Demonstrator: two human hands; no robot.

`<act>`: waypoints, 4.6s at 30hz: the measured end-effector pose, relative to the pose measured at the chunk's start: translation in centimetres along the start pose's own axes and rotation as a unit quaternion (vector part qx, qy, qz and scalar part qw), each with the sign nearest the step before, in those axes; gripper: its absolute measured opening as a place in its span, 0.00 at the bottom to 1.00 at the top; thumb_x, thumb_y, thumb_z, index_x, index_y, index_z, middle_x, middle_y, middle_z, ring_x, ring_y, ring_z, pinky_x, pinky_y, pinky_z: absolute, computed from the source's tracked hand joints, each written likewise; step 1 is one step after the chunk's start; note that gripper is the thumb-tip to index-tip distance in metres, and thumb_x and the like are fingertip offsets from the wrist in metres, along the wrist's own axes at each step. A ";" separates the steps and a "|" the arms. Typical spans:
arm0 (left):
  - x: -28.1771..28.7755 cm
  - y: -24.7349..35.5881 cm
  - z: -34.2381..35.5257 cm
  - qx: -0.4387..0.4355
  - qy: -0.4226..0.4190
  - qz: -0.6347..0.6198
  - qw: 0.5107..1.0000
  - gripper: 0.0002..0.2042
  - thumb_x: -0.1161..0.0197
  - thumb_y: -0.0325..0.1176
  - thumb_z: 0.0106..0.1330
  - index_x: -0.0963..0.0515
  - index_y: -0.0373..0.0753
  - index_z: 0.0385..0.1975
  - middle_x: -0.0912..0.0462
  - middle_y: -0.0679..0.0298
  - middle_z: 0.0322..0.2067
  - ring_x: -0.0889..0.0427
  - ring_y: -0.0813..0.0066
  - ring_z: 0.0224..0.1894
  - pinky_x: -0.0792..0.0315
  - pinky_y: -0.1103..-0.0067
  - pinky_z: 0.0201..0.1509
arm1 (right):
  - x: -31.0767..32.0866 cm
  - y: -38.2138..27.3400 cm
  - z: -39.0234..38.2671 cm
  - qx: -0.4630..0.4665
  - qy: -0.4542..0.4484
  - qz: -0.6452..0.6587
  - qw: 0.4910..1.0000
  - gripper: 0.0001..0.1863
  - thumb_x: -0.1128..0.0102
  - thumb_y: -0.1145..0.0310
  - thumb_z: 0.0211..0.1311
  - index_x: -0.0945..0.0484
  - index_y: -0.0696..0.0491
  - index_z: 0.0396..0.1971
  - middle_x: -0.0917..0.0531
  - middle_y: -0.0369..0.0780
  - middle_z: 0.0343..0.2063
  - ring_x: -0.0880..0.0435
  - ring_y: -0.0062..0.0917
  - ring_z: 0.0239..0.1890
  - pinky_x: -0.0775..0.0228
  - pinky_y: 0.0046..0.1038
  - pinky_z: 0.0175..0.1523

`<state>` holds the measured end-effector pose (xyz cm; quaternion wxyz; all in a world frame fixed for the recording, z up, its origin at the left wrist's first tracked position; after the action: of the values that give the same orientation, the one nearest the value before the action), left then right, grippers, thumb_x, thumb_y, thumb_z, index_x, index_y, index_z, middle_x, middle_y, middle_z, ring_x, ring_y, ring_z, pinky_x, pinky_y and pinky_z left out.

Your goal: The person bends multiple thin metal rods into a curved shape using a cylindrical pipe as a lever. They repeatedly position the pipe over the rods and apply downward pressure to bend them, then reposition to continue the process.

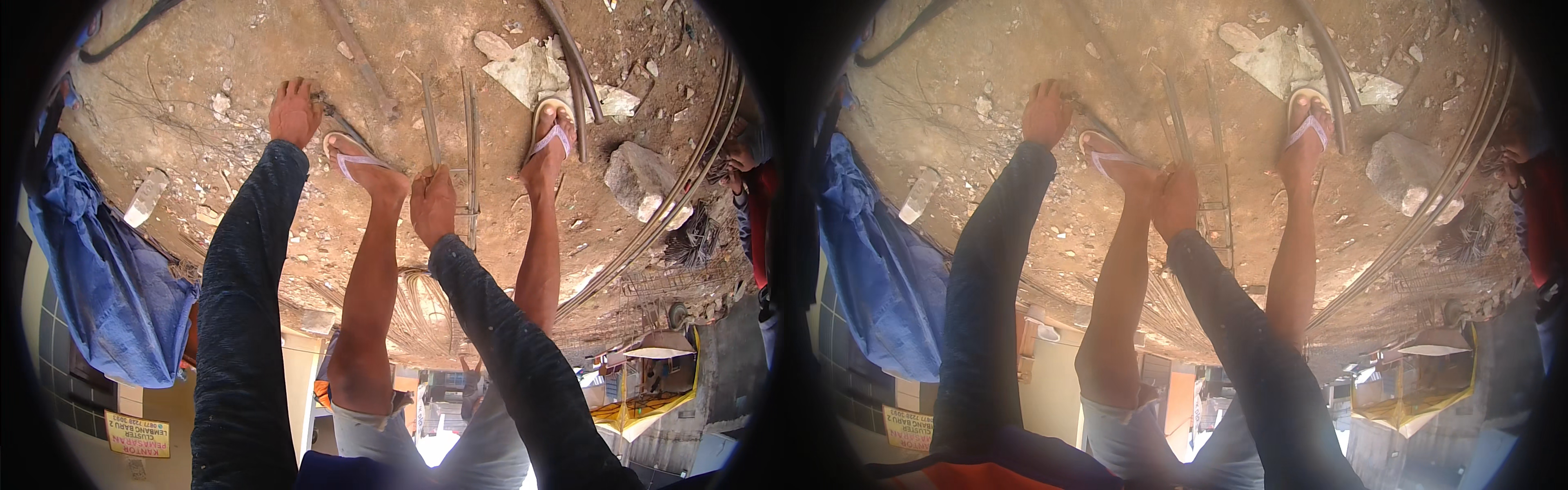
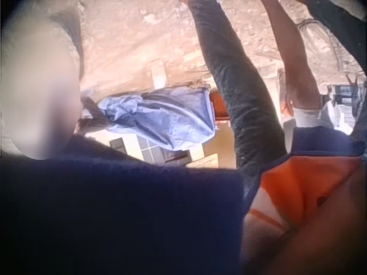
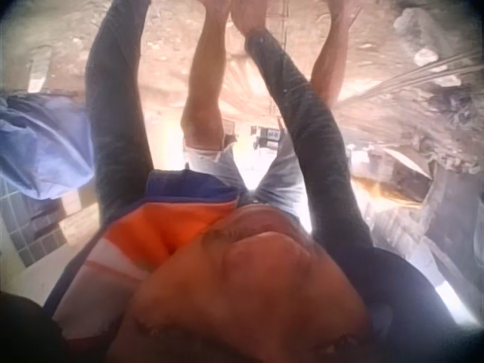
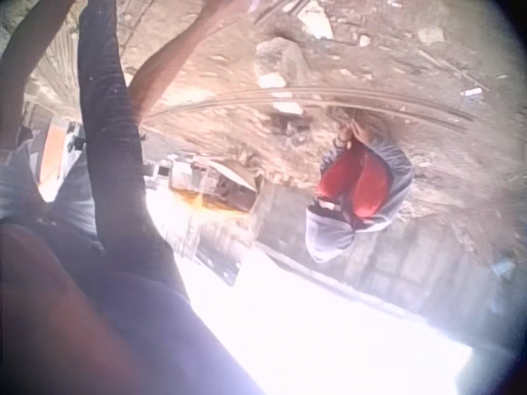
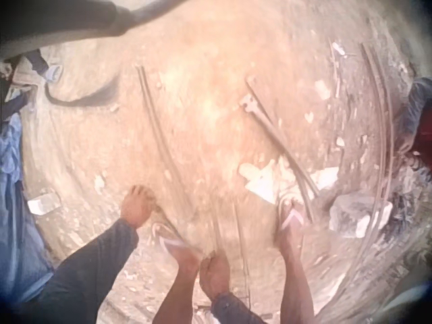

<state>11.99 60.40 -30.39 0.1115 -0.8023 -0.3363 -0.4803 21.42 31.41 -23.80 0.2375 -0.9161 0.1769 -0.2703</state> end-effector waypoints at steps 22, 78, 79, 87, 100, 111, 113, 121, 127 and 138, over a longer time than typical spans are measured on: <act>-4.8 21.3 -12.3 0.224 0.094 -0.599 0.763 0.25 0.33 0.40 0.58 0.27 0.32 0.53 0.24 0.48 0.48 0.23 0.49 0.53 0.26 0.63 0.57 | 10.5 -0.2 6.3 0.125 -0.035 -0.153 0.980 0.18 0.43 0.59 0.70 0.23 0.61 0.44 0.17 0.49 0.38 0.16 0.39 0.42 0.25 0.36 0.48; 0.0 16.6 -0.4 0.212 0.059 -0.400 0.889 0.16 0.42 0.26 0.63 0.30 0.30 0.51 0.23 0.40 0.48 0.21 0.41 0.51 0.27 0.58 0.54 | 4.4 -0.9 7.9 0.006 -0.045 -0.056 0.997 0.35 0.55 0.44 0.76 0.25 0.66 0.28 0.21 0.61 0.26 0.20 0.55 0.32 0.30 0.50 0.42; -0.5 15.9 -0.3 0.228 0.044 -0.410 0.882 0.17 0.42 0.26 0.63 0.30 0.30 0.51 0.24 0.40 0.49 0.21 0.41 0.51 0.27 0.58 0.54 | 4.1 -0.9 8.0 -0.010 -0.033 -0.072 0.997 0.35 0.54 0.44 0.76 0.25 0.66 0.27 0.21 0.59 0.23 0.20 0.51 0.29 0.28 0.48 0.40; -0.3 15.7 1.2 0.157 0.001 -0.381 0.911 0.16 0.41 0.25 0.63 0.30 0.34 0.51 0.24 0.44 0.48 0.22 0.40 0.50 0.26 0.58 0.54 | 7.2 -1.4 9.8 0.075 -0.167 -0.187 0.965 0.27 0.55 0.52 0.77 0.21 0.64 0.38 0.21 0.59 0.43 0.23 0.54 0.49 0.33 0.48 0.56; 0.2 16.0 -1.7 0.260 0.062 -0.382 0.885 0.18 0.39 0.25 0.62 0.32 0.28 0.51 0.26 0.40 0.50 0.23 0.39 0.50 0.29 0.57 0.54 | 23.8 1.7 25.0 0.137 0.104 -0.465 0.868 0.18 0.45 0.55 0.69 0.30 0.55 0.44 0.19 0.52 0.41 0.19 0.52 0.46 0.26 0.50 0.46; 14.9 21.2 -4.0 0.083 0.088 -0.395 0.911 0.31 0.34 0.22 0.53 0.33 0.35 0.60 0.35 0.46 0.59 0.35 0.44 0.64 0.37 0.60 0.69 | 21.5 -10.6 4.5 0.140 -0.070 -0.164 0.974 0.22 0.50 0.66 0.74 0.33 0.66 0.60 0.18 0.58 0.29 0.16 0.56 0.35 0.27 0.47 0.41; 18.8 23.8 -5.1 -0.018 0.103 -0.365 0.925 0.33 0.32 0.23 0.50 0.33 0.38 0.60 0.36 0.50 0.61 0.36 0.45 0.65 0.38 0.59 0.70 | 21.1 -13.3 -1.3 0.074 -0.091 -0.152 0.981 0.21 0.51 0.69 0.73 0.32 0.67 0.59 0.17 0.56 0.27 0.16 0.53 0.32 0.27 0.45 0.42; 28.1 21.7 -10.2 -0.171 0.115 -0.393 0.896 0.19 0.27 0.27 0.45 0.23 0.38 0.39 0.23 0.60 0.45 0.31 0.50 0.59 0.34 0.58 0.65 | 19.2 -24.1 -12.4 0.019 -0.302 -0.081 0.950 0.21 0.51 0.55 0.77 0.21 0.60 0.39 0.25 0.38 0.22 0.25 0.23 0.26 0.32 0.27 0.33; 28.7 10.1 -8.1 0.156 0.160 -0.668 0.710 0.08 0.38 0.32 0.71 0.29 0.36 0.32 0.26 0.64 0.30 0.27 0.76 0.35 0.30 0.77 0.43 | 21.2 -23.2 4.2 0.104 -0.130 -0.107 0.980 0.24 0.52 0.53 0.77 0.21 0.61 0.38 0.19 0.48 0.26 0.18 0.43 0.31 0.27 0.38 0.41; 33.5 8.7 -1.4 0.270 0.392 -0.643 0.600 0.12 0.51 0.33 0.77 0.37 0.39 0.28 0.33 0.65 0.23 0.30 0.73 0.33 0.28 0.64 0.56 | 5.5 -14.0 25.6 0.190 -0.216 -0.172 0.942 0.21 0.50 0.59 0.74 0.31 0.52 0.61 0.17 0.53 0.40 0.19 0.54 0.45 0.28 0.45 0.53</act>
<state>27.14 67.70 -0.07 0.1060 -0.0465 -0.8039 -0.5834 43.39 49.15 -33.08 0.3897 -0.9067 -0.0934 -0.1317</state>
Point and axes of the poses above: each hand's wrist, its own z-axis towards the middle knuckle, its own x-axis out of the back of the hand, y = z × x, the point moved 8 cm from there along z, towards the middle knuckle
